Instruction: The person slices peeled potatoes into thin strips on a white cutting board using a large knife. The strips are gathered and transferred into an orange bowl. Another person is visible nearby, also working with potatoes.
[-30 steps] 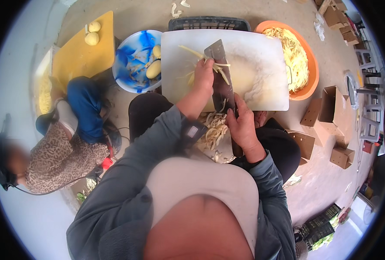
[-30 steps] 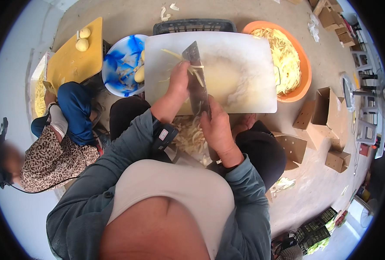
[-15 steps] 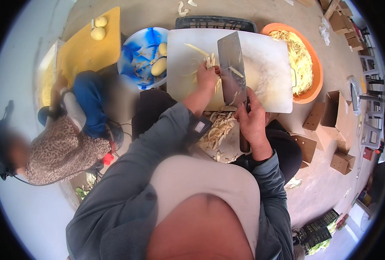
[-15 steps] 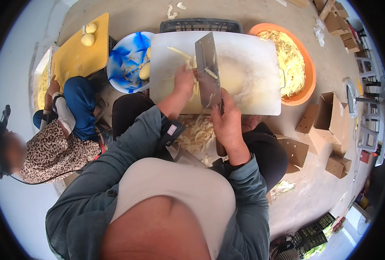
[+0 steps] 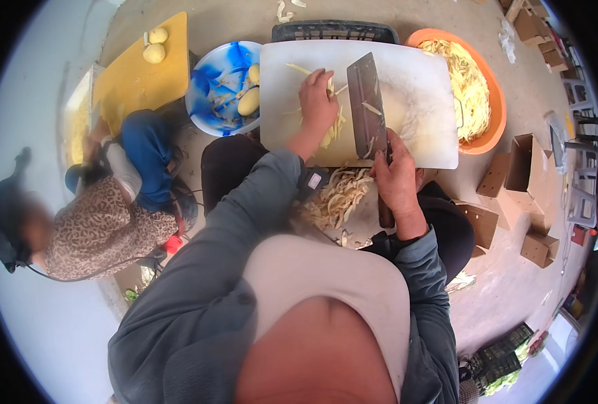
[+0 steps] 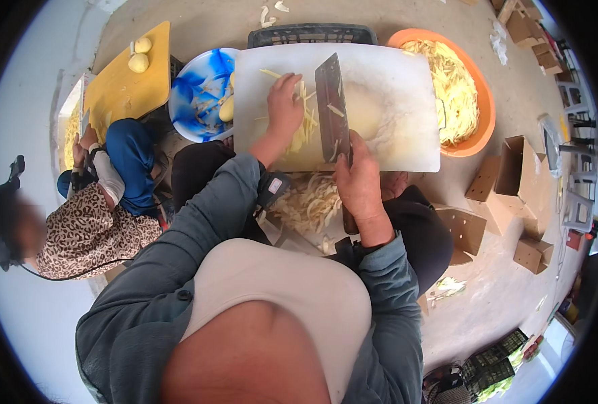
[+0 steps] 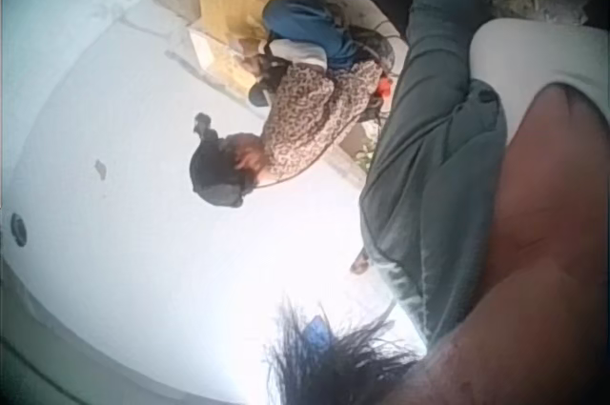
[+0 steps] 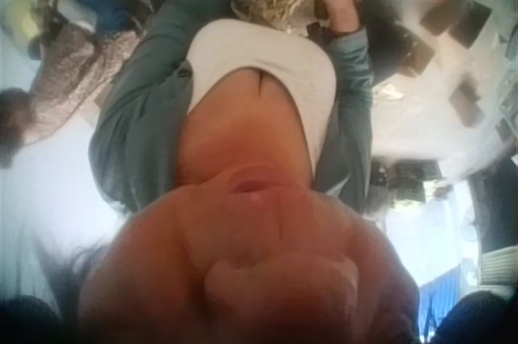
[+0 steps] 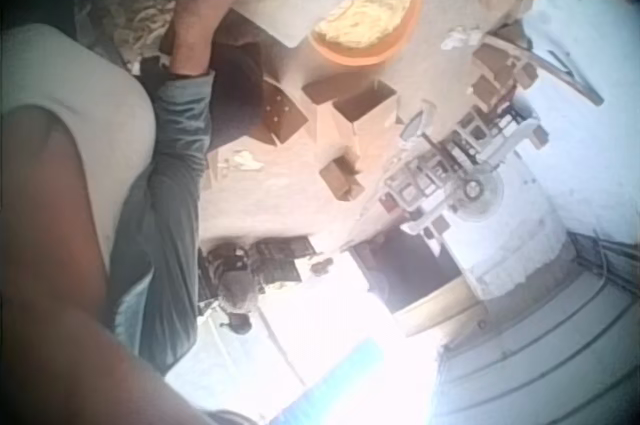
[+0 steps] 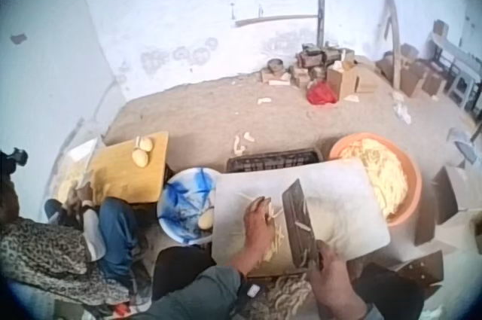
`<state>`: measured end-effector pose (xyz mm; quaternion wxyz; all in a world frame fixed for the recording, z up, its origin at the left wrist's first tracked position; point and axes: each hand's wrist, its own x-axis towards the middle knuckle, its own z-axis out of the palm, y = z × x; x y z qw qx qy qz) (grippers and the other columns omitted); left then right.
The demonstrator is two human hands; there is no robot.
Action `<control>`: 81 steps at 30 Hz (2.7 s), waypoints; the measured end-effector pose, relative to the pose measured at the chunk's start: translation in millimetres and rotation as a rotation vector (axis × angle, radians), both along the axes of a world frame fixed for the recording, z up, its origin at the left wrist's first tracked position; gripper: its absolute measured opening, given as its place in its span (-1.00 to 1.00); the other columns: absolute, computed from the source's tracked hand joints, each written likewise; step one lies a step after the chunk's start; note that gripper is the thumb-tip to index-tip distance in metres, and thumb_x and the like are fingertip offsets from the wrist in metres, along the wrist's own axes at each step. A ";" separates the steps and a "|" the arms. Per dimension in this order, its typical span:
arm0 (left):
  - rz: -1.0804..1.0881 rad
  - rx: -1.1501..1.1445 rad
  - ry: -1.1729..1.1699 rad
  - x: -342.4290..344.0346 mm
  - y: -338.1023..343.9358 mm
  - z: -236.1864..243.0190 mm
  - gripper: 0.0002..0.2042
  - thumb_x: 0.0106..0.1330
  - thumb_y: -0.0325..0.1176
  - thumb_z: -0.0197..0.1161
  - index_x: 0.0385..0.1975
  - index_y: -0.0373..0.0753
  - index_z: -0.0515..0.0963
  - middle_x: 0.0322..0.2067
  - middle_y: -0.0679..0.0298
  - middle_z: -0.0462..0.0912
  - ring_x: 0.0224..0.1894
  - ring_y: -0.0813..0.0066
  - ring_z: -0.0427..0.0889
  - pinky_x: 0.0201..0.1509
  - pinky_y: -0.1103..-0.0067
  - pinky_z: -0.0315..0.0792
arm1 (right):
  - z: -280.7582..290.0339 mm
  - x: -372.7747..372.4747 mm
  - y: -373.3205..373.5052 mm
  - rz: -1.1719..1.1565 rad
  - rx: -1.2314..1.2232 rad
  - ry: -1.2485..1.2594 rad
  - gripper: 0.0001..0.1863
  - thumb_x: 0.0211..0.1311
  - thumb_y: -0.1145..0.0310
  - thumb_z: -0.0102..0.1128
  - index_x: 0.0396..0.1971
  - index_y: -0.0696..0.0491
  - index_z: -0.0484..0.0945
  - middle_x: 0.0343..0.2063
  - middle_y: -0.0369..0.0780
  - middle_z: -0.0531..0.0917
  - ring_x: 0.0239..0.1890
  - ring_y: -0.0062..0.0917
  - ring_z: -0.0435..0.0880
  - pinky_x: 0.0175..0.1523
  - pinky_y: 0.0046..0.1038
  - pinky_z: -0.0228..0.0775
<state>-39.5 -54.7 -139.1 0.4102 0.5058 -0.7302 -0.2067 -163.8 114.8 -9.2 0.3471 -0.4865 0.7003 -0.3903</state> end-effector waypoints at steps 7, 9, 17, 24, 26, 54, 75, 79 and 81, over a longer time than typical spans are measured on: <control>-0.052 -0.123 -0.454 28.2 -45.2 -30.4 -0.61 0.07 -0.48 0.19 -0.03 -0.15 0.56 0.07 0.21 0.50 0.25 0.16 0.33 0.37 0.21 0.07 | -2.9 -1.9 -2.2 -0.013 0.023 -0.004 -0.58 0.17 0.62 -0.02 0.08 0.28 0.36 -0.44 0.02 0.60 -0.54 -0.30 0.62 -0.36 -0.33 0.45; -0.055 -0.076 -0.496 30.2 -40.2 -37.3 -0.60 0.05 -0.49 0.19 -0.03 -0.11 0.58 0.04 0.27 0.52 0.24 0.22 0.34 0.37 0.26 0.04 | -11.1 -6.7 -3.4 -0.015 0.006 0.048 -0.59 0.15 0.62 -0.01 0.06 0.28 0.37 -0.39 0.08 0.60 -0.42 -0.15 0.64 -0.26 -0.25 0.45; -0.029 0.134 -0.600 35.1 -28.2 -15.7 -0.69 0.08 -0.34 0.22 -0.13 -0.03 0.66 -0.08 0.28 0.55 0.12 0.27 0.42 0.29 0.25 0.11 | -61.7 -21.2 -6.3 0.017 -0.175 0.356 -0.64 0.08 0.61 -0.01 -0.05 0.25 0.40 -0.24 0.18 0.57 -0.17 0.12 0.55 -0.08 -0.06 0.41; -0.013 0.362 -0.485 40.7 -18.2 -13.4 -0.66 0.17 -0.25 0.19 -0.03 -0.08 0.60 -0.05 0.07 0.52 0.03 0.03 0.48 0.12 0.22 0.38 | -89.4 -12.7 -8.2 0.090 0.009 0.535 -0.49 0.10 0.61 -0.01 0.13 0.23 0.25 -0.17 0.16 0.53 -0.19 0.07 0.58 -0.09 -0.08 0.45; 0.012 0.396 -0.400 45.4 -14.1 -23.8 -0.65 0.19 -0.24 0.19 -0.02 -0.13 0.58 -0.06 0.01 0.50 0.03 -0.02 0.48 0.12 0.21 0.39 | -88.9 1.0 -9.2 0.113 0.019 0.576 -0.47 0.10 0.60 -0.02 0.14 0.19 0.22 -0.15 0.15 0.51 -0.23 0.09 0.59 -0.14 -0.06 0.46; 0.080 0.006 -0.105 27.7 25.7 -50.9 -0.49 0.22 -0.37 0.18 0.20 -0.26 0.32 0.10 -0.01 0.43 0.15 -0.03 0.36 0.26 0.20 0.21 | -156.4 0.3 2.0 -0.205 0.112 -0.509 -0.54 0.27 0.53 -0.05 0.20 0.16 0.36 -0.38 -0.24 0.60 -0.63 -0.69 0.49 -0.54 -0.58 0.38; 0.068 0.324 0.454 14.2 13.2 -33.9 -0.57 0.41 -0.33 -0.07 0.24 -0.35 0.31 0.18 -0.03 0.41 0.23 0.12 0.37 0.34 0.38 0.21 | -164.6 47.4 -26.5 -0.129 0.015 -0.443 -0.59 0.23 0.51 -0.02 0.11 0.12 0.43 -0.52 -0.29 0.56 -0.60 -0.67 0.47 -0.50 -0.54 0.36; 0.005 0.489 0.645 4.4 19.3 -1.7 -0.55 0.43 -0.27 -0.09 0.23 -0.39 0.31 0.14 0.01 0.44 0.13 0.22 0.47 0.24 0.44 0.32 | -126.3 41.3 -23.0 -0.165 0.130 -0.538 -0.59 0.20 0.52 0.03 0.08 0.17 0.45 -0.31 -0.18 0.65 -0.41 -0.61 0.56 -0.31 -0.50 0.46; -0.003 0.455 0.612 3.3 12.2 7.7 -0.54 0.44 -0.25 -0.11 0.24 -0.39 0.30 0.14 0.02 0.44 0.13 0.23 0.47 0.23 0.46 0.33 | -128.8 43.7 -24.4 -0.211 0.041 -0.607 -0.59 0.19 0.53 0.01 0.08 0.13 0.42 -0.50 -0.17 0.58 -0.66 -0.54 0.53 -0.59 -0.46 0.42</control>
